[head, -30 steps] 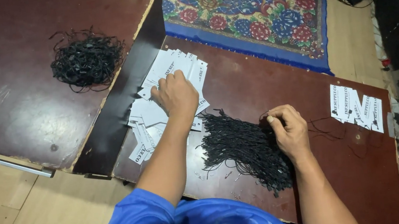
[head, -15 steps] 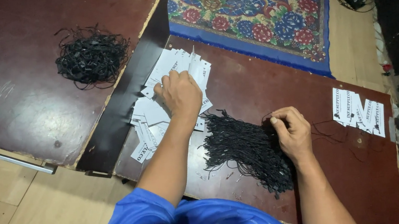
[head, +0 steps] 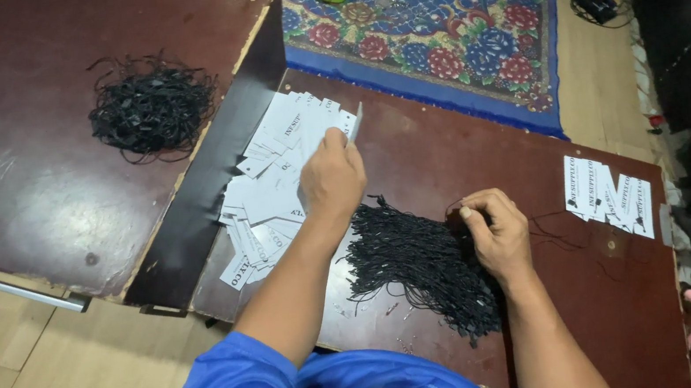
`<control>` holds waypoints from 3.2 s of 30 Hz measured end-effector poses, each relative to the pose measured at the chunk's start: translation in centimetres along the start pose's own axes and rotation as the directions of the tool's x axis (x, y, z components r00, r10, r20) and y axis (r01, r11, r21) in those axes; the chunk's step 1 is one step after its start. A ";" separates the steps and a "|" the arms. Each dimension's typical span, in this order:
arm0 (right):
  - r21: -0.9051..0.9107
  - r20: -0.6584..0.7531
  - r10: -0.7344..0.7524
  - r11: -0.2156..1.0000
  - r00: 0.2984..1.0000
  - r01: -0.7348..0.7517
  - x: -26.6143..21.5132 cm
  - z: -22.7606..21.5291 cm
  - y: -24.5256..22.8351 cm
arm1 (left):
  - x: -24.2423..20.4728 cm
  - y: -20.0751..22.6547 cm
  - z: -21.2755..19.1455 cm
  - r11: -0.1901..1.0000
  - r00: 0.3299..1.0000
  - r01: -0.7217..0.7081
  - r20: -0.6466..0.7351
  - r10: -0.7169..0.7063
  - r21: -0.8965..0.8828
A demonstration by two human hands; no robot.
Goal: The person sits at a low table and repeatedly picks up white paper tags and black cords. They thread the cord through the hole in each tag and place the assembled unit on a growing pile to the right. The process continues for the duration of the clip.
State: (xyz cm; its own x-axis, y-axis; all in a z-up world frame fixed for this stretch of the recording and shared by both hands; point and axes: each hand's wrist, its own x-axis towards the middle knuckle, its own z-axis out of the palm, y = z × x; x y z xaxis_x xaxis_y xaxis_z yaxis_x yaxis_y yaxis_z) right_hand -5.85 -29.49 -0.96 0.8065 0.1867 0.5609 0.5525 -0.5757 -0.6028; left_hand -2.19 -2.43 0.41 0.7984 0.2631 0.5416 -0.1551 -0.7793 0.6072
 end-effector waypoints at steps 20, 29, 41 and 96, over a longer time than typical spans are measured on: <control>0.013 0.004 -0.018 1.000 1.000 0.017 0.2 0.1 -0.5 | -1.5 5.0 0.0 0.723 0.684 0.566 0.715 -0.143 -0.396; 0.063 -0.028 0.002 0.998 1.000 0.000 0.5 -0.2 -1.6 | -3.0 5.4 0.6 0.668 0.616 0.528 0.778 0.125 -0.525; 0.074 0.011 0.020 0.997 1.000 -0.020 0.5 0.0 -2.0 | -3.9 5.9 1.2 0.404 0.574 0.695 0.797 0.186 -0.595; 0.151 0.040 -0.086 0.985 0.995 0.079 0.7 -0.2 -2.7 | -5.6 4.9 3.7 0.665 0.774 0.391 0.618 0.136 -0.636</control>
State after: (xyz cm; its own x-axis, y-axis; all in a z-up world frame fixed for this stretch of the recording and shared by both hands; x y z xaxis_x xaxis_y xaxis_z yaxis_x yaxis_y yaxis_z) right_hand -6.82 -27.95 1.10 0.7639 0.2675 0.5873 0.6398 -0.4324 -0.6354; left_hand -5.29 -9.85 -1.76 0.9568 -0.2535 0.1423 -0.1609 -0.0539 0.9855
